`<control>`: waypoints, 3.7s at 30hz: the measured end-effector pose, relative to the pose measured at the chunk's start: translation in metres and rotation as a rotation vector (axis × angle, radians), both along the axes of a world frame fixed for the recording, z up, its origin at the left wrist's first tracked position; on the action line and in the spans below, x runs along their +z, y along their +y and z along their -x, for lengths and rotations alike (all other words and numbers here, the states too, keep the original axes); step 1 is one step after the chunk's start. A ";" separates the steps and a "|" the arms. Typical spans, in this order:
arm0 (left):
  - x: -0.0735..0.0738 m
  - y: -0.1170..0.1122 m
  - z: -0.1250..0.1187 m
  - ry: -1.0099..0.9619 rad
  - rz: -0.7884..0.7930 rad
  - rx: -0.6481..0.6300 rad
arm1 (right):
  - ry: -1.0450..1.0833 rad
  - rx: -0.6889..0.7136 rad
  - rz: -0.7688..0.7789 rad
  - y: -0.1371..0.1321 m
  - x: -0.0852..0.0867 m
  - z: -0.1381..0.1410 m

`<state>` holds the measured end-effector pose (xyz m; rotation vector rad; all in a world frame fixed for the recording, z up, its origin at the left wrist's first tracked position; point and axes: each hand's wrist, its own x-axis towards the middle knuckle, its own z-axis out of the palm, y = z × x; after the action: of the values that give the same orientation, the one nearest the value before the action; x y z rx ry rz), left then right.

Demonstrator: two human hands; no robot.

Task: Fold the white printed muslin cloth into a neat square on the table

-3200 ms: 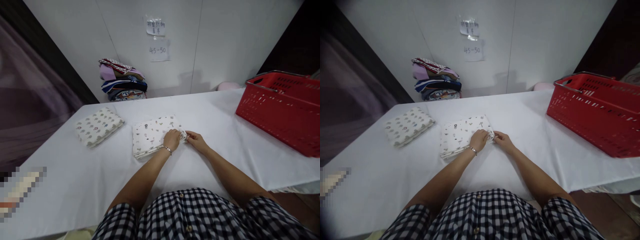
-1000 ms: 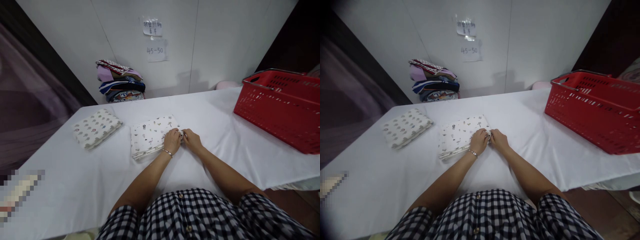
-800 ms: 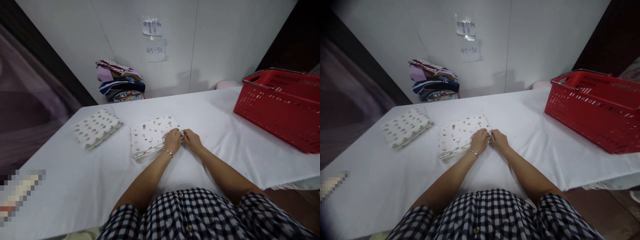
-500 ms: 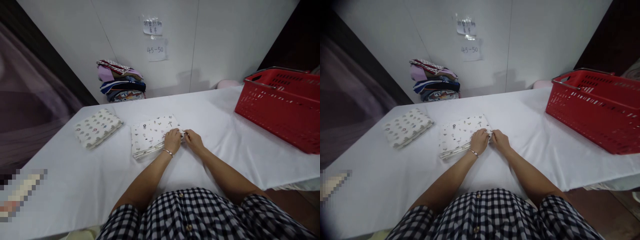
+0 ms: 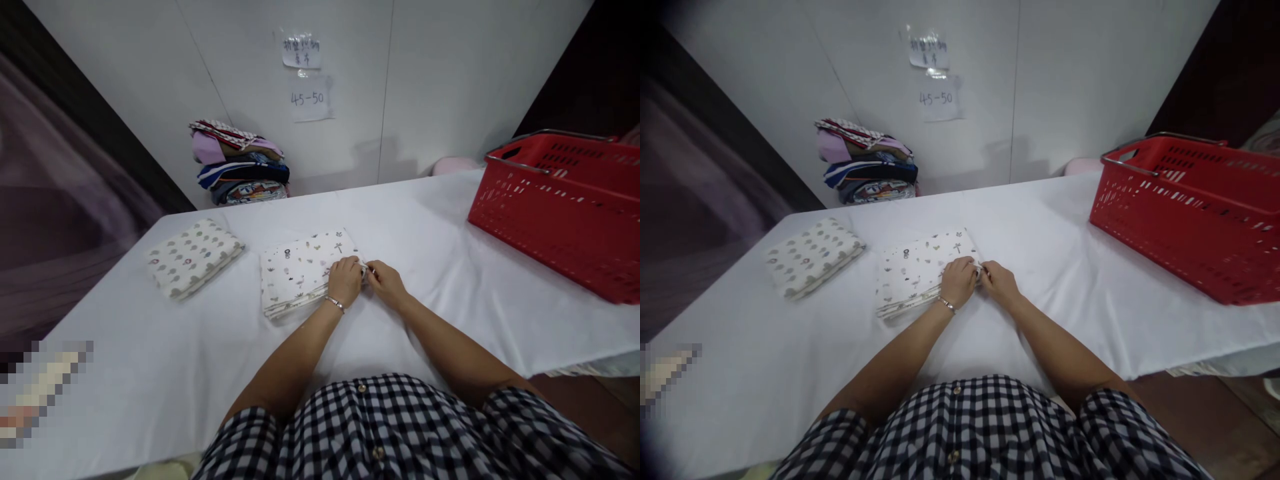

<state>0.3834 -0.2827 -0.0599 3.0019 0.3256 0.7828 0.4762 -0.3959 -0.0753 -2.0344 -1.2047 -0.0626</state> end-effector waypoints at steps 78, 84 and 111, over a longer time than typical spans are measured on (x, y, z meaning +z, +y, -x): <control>0.003 0.018 0.036 0.160 0.170 0.050 | -0.139 0.023 0.116 -0.001 -0.005 -0.001; 0.007 0.017 0.036 0.170 0.191 0.081 | -0.228 0.071 0.073 -0.002 -0.004 0.001; -0.006 0.028 0.067 0.158 0.153 -0.078 | -0.132 0.182 0.008 -0.013 -0.010 -0.009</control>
<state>0.3164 -0.2551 -0.0659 2.9171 0.2574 0.4921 0.4853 -0.4092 -0.0853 -1.9430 -1.4702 -0.1058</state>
